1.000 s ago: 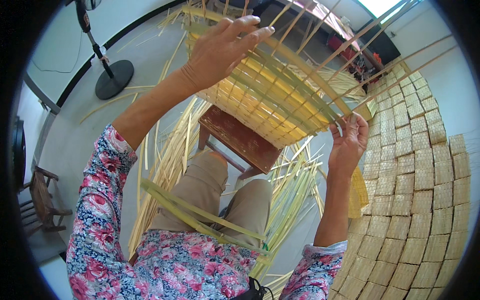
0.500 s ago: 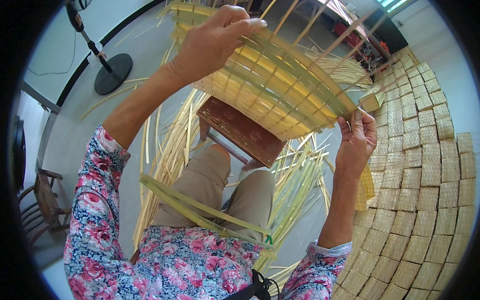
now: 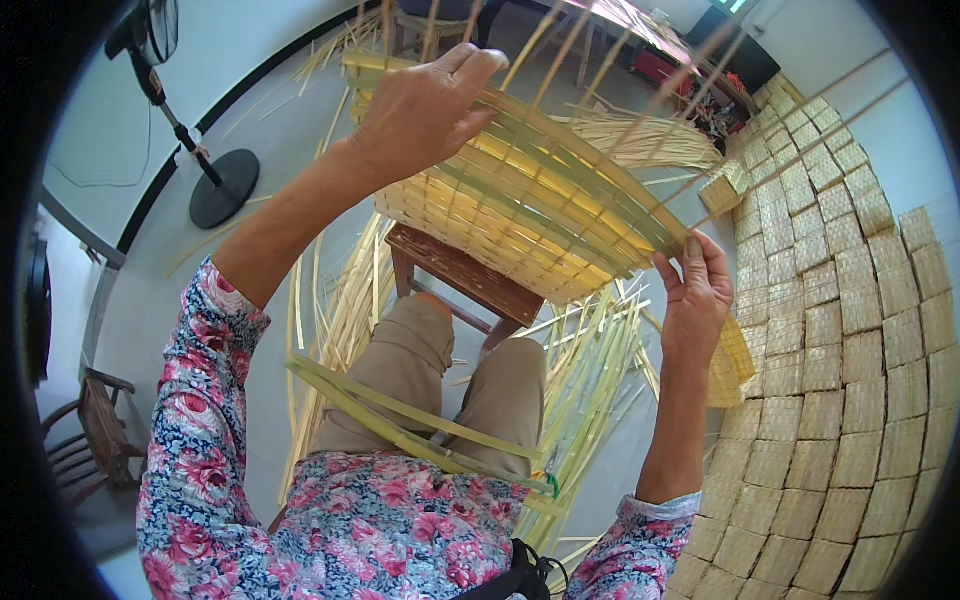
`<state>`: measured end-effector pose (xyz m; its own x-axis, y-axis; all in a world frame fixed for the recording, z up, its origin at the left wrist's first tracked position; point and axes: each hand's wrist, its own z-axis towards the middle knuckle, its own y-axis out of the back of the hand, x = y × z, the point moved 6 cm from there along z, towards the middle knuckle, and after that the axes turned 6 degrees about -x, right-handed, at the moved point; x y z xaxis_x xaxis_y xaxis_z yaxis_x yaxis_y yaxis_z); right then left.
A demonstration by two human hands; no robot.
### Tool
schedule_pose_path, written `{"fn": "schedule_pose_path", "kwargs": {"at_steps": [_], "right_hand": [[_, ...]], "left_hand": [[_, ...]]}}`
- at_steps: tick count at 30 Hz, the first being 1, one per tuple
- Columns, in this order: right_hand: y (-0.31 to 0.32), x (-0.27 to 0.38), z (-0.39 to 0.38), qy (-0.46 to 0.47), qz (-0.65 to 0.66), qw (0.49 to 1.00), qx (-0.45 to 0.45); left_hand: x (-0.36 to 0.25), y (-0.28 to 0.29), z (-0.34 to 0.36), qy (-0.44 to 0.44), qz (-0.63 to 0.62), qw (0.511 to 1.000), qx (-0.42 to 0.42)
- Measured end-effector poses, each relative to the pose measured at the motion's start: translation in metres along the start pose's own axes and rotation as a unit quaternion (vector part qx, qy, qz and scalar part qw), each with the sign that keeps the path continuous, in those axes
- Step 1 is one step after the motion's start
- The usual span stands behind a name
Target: The person weaves a basket by hand using thin strips of bamboo or reed. They interlace the strips through a pre-formed frame, pulling them tight and adjusting the weave pattern to build up the basket's walls.
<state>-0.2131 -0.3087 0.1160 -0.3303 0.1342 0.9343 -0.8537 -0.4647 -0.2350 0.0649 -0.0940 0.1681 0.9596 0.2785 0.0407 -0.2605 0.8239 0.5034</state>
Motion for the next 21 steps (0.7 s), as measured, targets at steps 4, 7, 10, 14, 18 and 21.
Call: {"fn": "schedule_pose_path", "kwargs": {"at_steps": [4,7,10,14,18,21], "right_hand": [[-0.009,-0.005,-0.005,-0.004,0.030,0.999,0.026],[-0.011,-0.007,-0.005,-0.006,0.032,0.999,0.017],[-0.010,-0.008,-0.003,-0.004,0.046,0.999,0.024],[-0.011,-0.009,-0.002,0.005,0.037,0.999,0.013],[-0.012,-0.011,0.002,0.013,0.054,0.998,0.006],[-0.009,-0.011,0.003,0.008,0.046,0.999,-0.007]], "left_hand": [[-0.002,-0.002,0.005,0.003,-0.007,0.997,0.080],[0.005,-0.007,0.014,0.000,-0.054,0.995,0.088],[0.004,-0.010,0.017,0.009,-0.070,0.993,0.092],[0.000,-0.007,0.018,0.005,-0.068,0.994,0.089],[0.006,-0.014,0.014,0.009,-0.066,0.993,0.103],[0.001,-0.011,0.014,-0.003,-0.091,0.993,0.081]]}}
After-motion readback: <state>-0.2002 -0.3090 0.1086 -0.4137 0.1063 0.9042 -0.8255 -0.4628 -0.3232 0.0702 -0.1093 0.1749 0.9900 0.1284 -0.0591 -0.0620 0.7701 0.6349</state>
